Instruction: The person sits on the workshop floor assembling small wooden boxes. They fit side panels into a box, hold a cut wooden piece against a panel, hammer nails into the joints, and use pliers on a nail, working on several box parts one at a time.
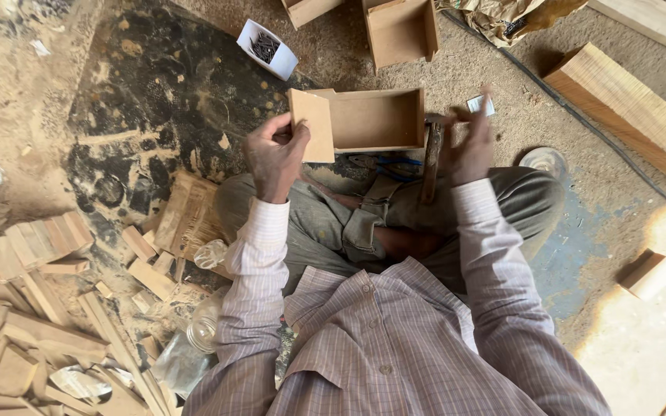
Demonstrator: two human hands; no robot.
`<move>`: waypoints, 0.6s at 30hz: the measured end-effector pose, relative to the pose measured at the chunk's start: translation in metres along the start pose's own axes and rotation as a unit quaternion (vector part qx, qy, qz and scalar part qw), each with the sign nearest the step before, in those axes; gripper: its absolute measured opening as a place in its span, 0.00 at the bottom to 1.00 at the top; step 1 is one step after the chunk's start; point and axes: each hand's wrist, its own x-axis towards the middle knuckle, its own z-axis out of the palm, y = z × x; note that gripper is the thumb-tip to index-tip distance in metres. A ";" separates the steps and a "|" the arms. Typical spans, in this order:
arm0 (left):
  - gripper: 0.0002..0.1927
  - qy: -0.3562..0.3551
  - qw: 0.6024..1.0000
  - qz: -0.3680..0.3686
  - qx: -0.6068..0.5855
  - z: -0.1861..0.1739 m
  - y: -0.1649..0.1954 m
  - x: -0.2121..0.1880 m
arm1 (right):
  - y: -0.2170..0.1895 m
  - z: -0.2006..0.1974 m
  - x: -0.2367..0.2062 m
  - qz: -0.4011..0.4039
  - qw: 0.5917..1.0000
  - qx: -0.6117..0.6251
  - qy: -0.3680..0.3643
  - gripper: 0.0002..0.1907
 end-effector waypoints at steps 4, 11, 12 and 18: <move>0.10 -0.012 0.998 -0.003 0.069 0.021 -0.020 0.015 | -0.063 0.035 -0.015 0.001 0.978 0.136 -0.160 0.47; 0.12 -0.001 0.995 0.020 0.098 0.043 -0.032 0.022 | -0.108 0.065 -0.024 -0.037 0.967 0.141 -0.210 0.60; 0.12 0.000 0.995 0.020 0.096 0.044 -0.032 0.023 | -0.108 0.065 -0.024 -0.027 0.962 0.146 -0.230 0.59; 0.11 -0.003 0.995 0.003 0.096 0.050 -0.033 0.030 | -0.105 0.064 -0.024 -0.015 0.950 0.170 -0.262 0.62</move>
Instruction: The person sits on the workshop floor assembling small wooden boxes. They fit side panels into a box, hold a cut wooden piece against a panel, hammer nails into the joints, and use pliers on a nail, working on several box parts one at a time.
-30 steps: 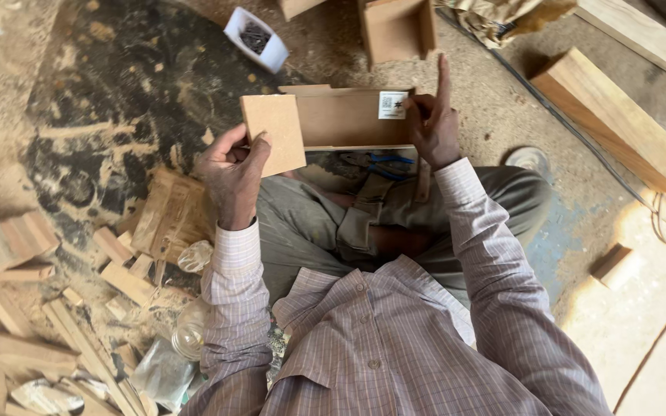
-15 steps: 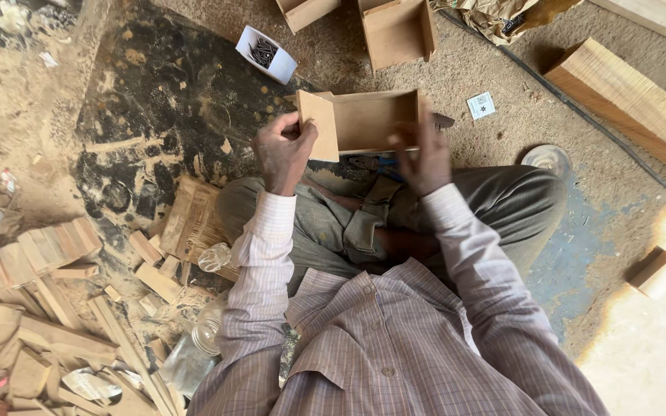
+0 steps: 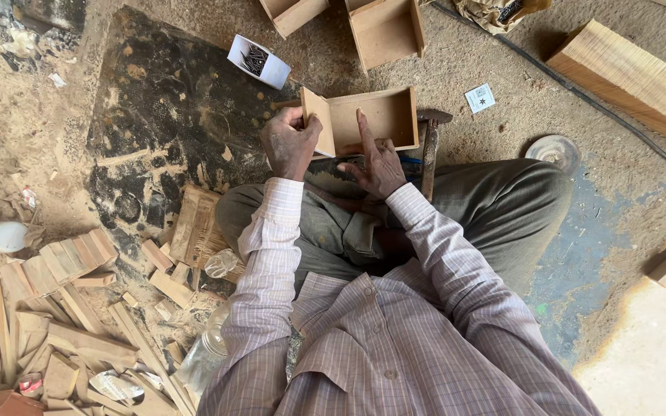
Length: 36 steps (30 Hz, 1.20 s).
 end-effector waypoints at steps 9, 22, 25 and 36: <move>0.10 0.011 0.998 0.041 0.036 0.004 -0.004 0.000 | -0.011 0.003 0.007 0.017 0.999 -0.017 0.034 0.58; 0.09 0.008 0.998 0.032 0.044 0.010 -0.009 -0.004 | -0.022 0.003 0.013 0.049 0.995 -0.055 0.060 0.58; 0.08 0.008 0.997 0.047 0.057 0.012 -0.011 -0.005 | -0.023 0.004 0.015 0.062 0.995 -0.057 0.045 0.59; 0.07 0.002 0.994 0.076 0.081 0.012 -0.016 -0.005 | -0.026 0.002 0.018 0.018 0.994 -0.061 0.084 0.60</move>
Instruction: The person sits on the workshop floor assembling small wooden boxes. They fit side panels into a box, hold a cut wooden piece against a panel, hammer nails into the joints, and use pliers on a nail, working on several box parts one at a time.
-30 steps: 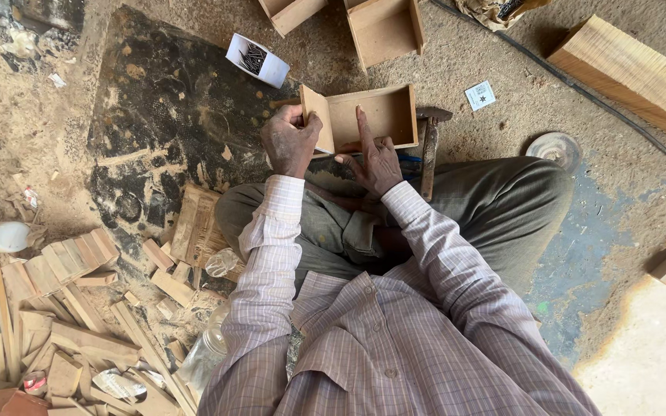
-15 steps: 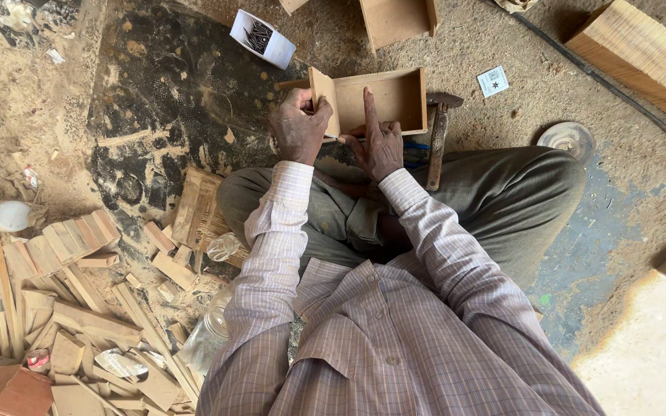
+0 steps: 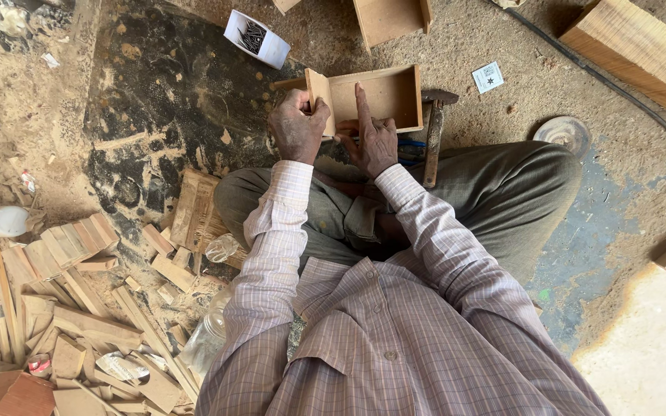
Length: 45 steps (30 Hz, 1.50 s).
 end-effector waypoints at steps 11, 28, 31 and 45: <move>0.07 0.001 1.000 -0.010 0.005 0.001 0.002 0.000 | -0.002 -0.002 -0.001 -0.010 1.000 0.010 -0.017 0.53; 0.07 0.028 0.998 -0.004 0.053 0.011 0.004 -0.002 | -0.002 -0.005 0.007 0.045 0.996 0.008 -0.074 0.53; 0.07 0.034 0.998 -0.003 0.054 0.011 0.005 -0.003 | -0.001 -0.007 0.008 0.000 0.998 -0.012 -0.054 0.52; 0.16 -0.039 0.985 -0.083 0.144 0.008 0.023 0.010 | -0.009 -0.011 0.001 -0.019 0.997 -0.063 -0.034 0.60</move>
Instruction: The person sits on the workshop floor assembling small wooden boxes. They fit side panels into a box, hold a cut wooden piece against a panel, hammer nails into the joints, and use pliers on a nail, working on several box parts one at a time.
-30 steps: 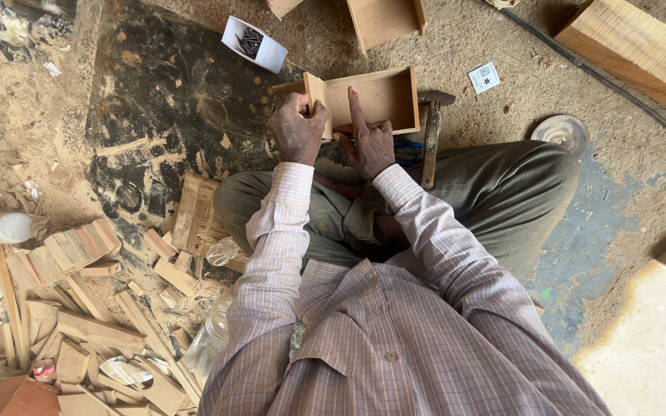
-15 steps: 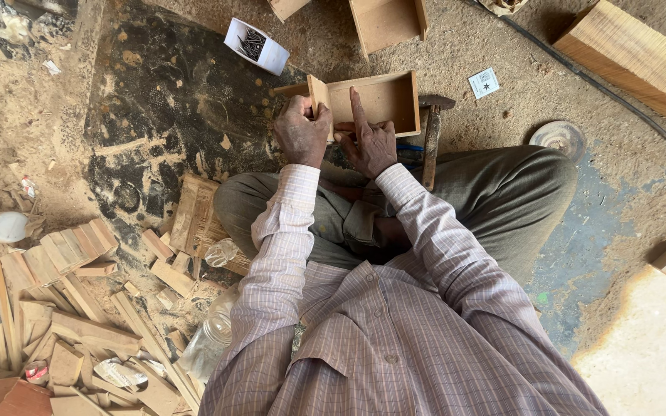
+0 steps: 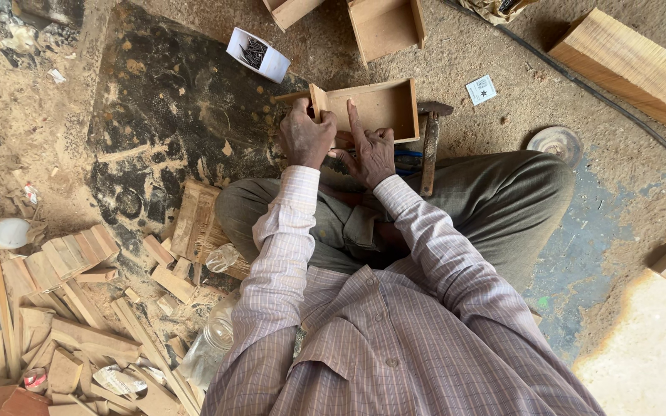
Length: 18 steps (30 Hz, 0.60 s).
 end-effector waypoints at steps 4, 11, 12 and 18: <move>0.17 -0.093 0.993 -0.070 0.030 0.003 0.001 0.014 | 0.000 0.000 0.000 0.020 0.999 -0.011 -0.034 0.60; 0.19 -0.093 0.994 -0.051 0.029 0.010 -0.001 0.015 | -0.003 -0.001 0.000 -0.004 1.000 -0.003 0.007 0.58; 0.19 -0.090 0.994 -0.050 0.038 0.009 -0.001 0.016 | -0.003 -0.001 0.000 -0.004 1.000 -0.001 0.010 0.57; 0.21 -0.112 0.991 -0.046 0.049 0.001 0.002 0.017 | -0.005 -0.004 0.000 -0.011 1.000 0.011 0.025 0.56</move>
